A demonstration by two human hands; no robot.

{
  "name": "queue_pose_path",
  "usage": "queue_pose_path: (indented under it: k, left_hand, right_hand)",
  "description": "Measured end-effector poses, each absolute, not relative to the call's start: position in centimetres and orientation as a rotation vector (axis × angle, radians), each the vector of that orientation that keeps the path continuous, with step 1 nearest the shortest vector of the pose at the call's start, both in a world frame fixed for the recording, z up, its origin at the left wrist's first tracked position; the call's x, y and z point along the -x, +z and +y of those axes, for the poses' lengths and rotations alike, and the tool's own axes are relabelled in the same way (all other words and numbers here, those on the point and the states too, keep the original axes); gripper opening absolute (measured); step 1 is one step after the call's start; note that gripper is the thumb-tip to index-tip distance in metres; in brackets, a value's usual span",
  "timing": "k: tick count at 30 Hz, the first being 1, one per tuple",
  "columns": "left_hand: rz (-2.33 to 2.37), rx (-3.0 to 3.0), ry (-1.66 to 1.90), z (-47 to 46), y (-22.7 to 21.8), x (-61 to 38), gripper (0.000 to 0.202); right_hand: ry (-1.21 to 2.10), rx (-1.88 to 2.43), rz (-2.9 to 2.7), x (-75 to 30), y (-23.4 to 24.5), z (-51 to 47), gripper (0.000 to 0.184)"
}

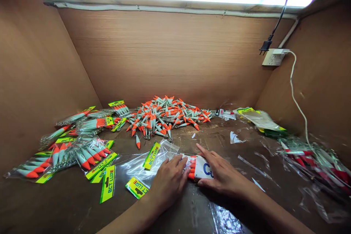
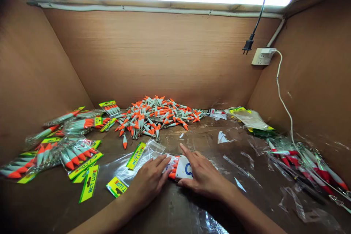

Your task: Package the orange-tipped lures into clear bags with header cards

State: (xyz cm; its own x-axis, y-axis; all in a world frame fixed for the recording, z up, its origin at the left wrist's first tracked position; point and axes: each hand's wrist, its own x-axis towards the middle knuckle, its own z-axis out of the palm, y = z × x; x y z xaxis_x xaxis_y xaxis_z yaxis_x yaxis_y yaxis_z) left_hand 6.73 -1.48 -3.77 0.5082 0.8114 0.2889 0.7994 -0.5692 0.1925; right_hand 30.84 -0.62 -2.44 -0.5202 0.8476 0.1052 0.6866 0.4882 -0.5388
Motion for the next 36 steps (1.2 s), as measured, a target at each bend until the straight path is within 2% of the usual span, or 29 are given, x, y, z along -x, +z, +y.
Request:
queue_pose_path:
  k: [4,6,11,15,20,25,28,29,32,36]
  left_hand:
    - [1.361,-2.729,0.489,-1.3,-3.5,-6.5,0.056]
    - [1.379,-2.695,0.471,-1.3,-3.2,-6.5,0.057]
    - [1.517,-2.609,0.517,-0.9,-3.2,-6.6,0.019]
    - [1.558,-2.604,0.668,-1.1,-3.5,-7.0,0.025]
    - [1.437,-2.660,0.668,-2.0,-3.8,-7.8,0.034]
    - [1.569,-2.561,0.801,-0.9,-3.5,-7.0,0.031]
    - [1.556,-2.569,0.779,-0.3,-3.3,-6.6,0.037]
    - [1.553,-2.582,0.735,-0.2,-3.2,-6.5,0.035]
    - [1.642,-2.594,0.640,-0.1,-2.8,-6.8,0.011]
    - [1.746,-2.552,0.678,0.0,-2.5,-7.3,0.014]
  right_hand:
    - [0.611,1.313,-2.392,-30.7,-2.5,-0.6,0.104]
    - [0.606,1.328,-2.388,-30.6,-2.4,-0.7,0.104]
    - [0.574,1.314,-2.356,-30.1,-2.5,-1.1,0.100]
    - [0.537,1.323,-2.290,-29.4,-2.9,-1.2,0.098]
    - [0.494,1.286,-2.264,-28.8,-3.4,-1.4,0.097]
    - [0.393,1.213,-2.277,-28.8,-3.7,-1.4,0.096]
    - [0.372,1.220,-2.288,-28.7,-3.7,-1.5,0.094]
    - [0.373,1.220,-2.296,-28.7,-3.7,-1.6,0.094]
    - [0.380,1.210,-2.306,-28.3,-3.7,-1.8,0.094]
    - [0.369,1.239,-2.276,-27.4,-3.6,-2.1,0.094]
